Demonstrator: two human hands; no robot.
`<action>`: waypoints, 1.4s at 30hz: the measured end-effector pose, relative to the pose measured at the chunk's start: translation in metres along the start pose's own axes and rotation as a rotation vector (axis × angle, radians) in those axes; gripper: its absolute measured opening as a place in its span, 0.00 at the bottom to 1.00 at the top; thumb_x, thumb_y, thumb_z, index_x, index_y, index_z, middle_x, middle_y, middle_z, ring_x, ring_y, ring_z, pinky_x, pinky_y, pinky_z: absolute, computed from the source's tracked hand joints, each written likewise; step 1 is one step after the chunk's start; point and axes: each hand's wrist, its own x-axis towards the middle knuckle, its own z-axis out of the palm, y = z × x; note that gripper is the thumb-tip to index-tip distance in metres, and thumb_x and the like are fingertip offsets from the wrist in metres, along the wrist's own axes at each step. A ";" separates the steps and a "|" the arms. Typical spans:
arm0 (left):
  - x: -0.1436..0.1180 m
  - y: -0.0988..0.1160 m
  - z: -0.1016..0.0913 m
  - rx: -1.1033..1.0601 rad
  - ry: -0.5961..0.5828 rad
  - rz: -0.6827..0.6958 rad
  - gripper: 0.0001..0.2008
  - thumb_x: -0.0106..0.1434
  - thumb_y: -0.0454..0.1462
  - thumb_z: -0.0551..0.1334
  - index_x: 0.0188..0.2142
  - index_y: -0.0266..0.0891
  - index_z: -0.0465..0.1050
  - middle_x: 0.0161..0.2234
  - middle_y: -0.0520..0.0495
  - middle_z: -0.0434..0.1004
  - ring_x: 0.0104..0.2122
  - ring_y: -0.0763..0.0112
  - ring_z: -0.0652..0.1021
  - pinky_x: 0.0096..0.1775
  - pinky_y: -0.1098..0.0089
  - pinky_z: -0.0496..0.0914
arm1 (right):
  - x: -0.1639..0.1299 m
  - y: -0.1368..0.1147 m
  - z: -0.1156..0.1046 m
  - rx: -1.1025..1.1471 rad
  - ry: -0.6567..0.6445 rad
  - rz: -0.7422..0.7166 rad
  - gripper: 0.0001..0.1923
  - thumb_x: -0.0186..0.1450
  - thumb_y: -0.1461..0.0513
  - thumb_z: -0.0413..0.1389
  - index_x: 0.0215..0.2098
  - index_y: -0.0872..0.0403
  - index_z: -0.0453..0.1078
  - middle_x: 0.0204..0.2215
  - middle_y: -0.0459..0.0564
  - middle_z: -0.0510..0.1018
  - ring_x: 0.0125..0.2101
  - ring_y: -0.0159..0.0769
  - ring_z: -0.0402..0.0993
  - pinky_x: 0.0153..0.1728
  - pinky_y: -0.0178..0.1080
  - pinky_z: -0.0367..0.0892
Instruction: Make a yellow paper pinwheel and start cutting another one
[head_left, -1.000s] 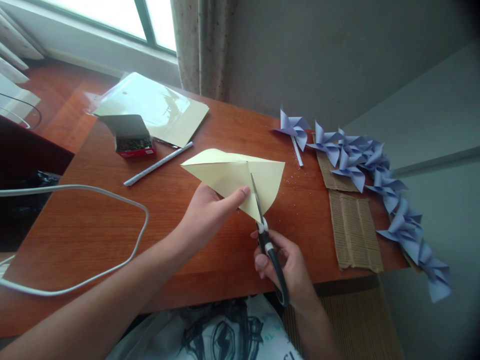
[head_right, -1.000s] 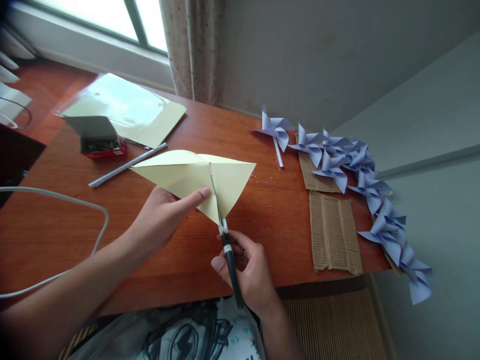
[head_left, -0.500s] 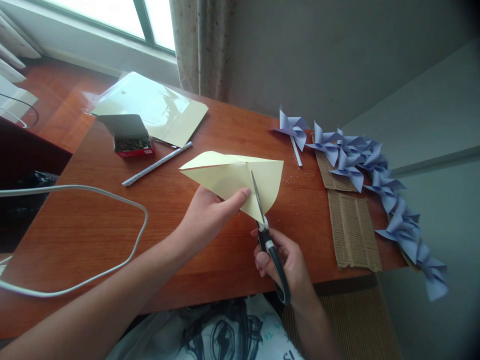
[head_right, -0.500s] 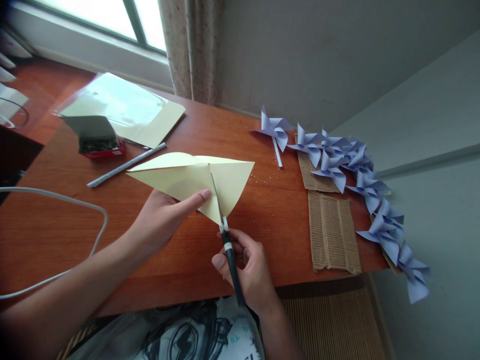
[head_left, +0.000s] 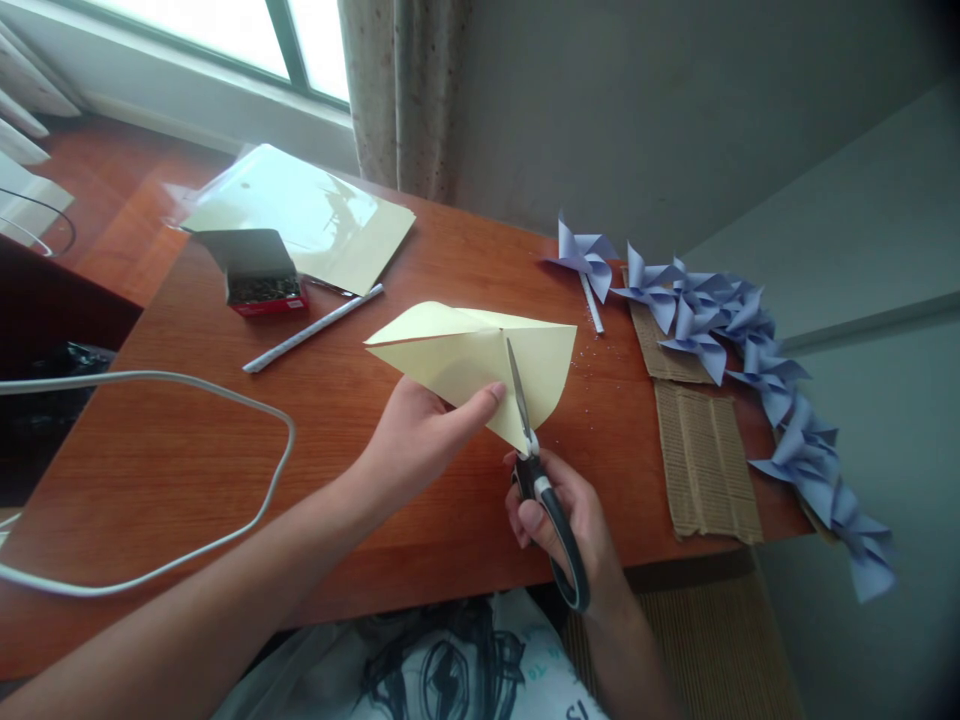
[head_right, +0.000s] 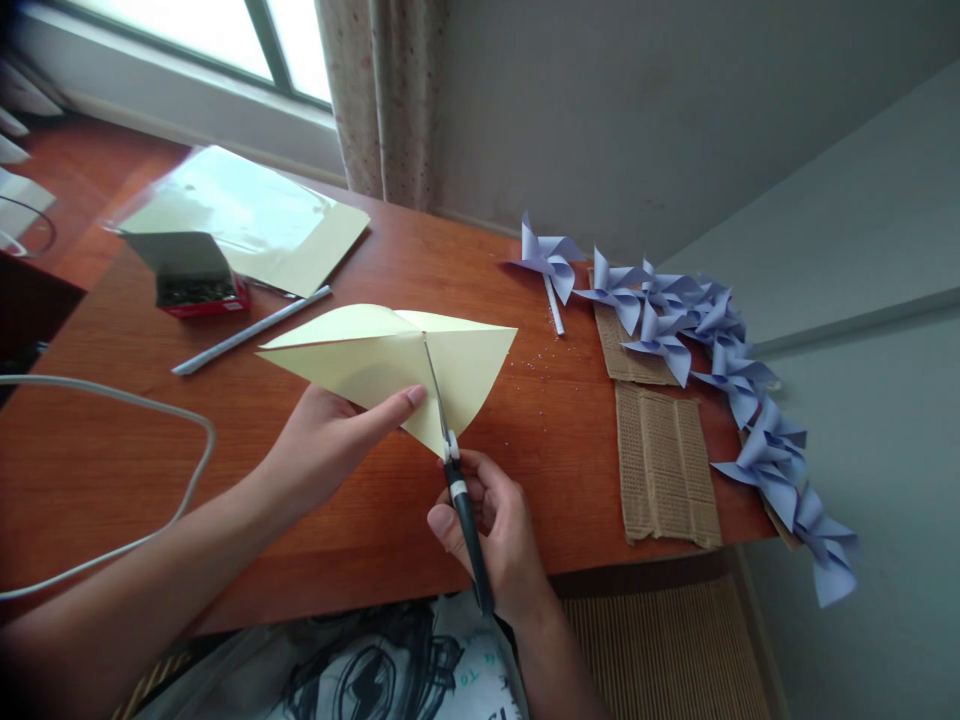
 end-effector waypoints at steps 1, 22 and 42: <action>0.000 0.000 0.000 0.009 -0.003 -0.002 0.12 0.62 0.42 0.68 0.40 0.35 0.78 0.41 0.43 0.85 0.42 0.58 0.82 0.43 0.68 0.76 | 0.000 0.000 0.001 0.000 -0.001 0.000 0.28 0.62 0.47 0.64 0.52 0.55 0.67 0.27 0.45 0.71 0.23 0.29 0.63 0.24 0.32 0.60; -0.002 0.002 0.003 -0.044 -0.025 -0.015 0.10 0.62 0.40 0.67 0.40 0.35 0.78 0.41 0.42 0.85 0.42 0.58 0.83 0.42 0.68 0.76 | 0.000 -0.005 0.004 -0.036 0.042 -0.012 0.25 0.62 0.48 0.64 0.49 0.56 0.72 0.26 0.44 0.70 0.24 0.30 0.64 0.25 0.34 0.60; -0.002 -0.003 0.002 -0.038 -0.008 -0.020 0.13 0.61 0.42 0.69 0.41 0.35 0.78 0.42 0.41 0.85 0.41 0.57 0.83 0.43 0.66 0.77 | 0.001 0.000 0.001 -0.111 0.070 -0.006 0.25 0.61 0.48 0.64 0.50 0.56 0.75 0.25 0.43 0.68 0.22 0.28 0.62 0.23 0.32 0.59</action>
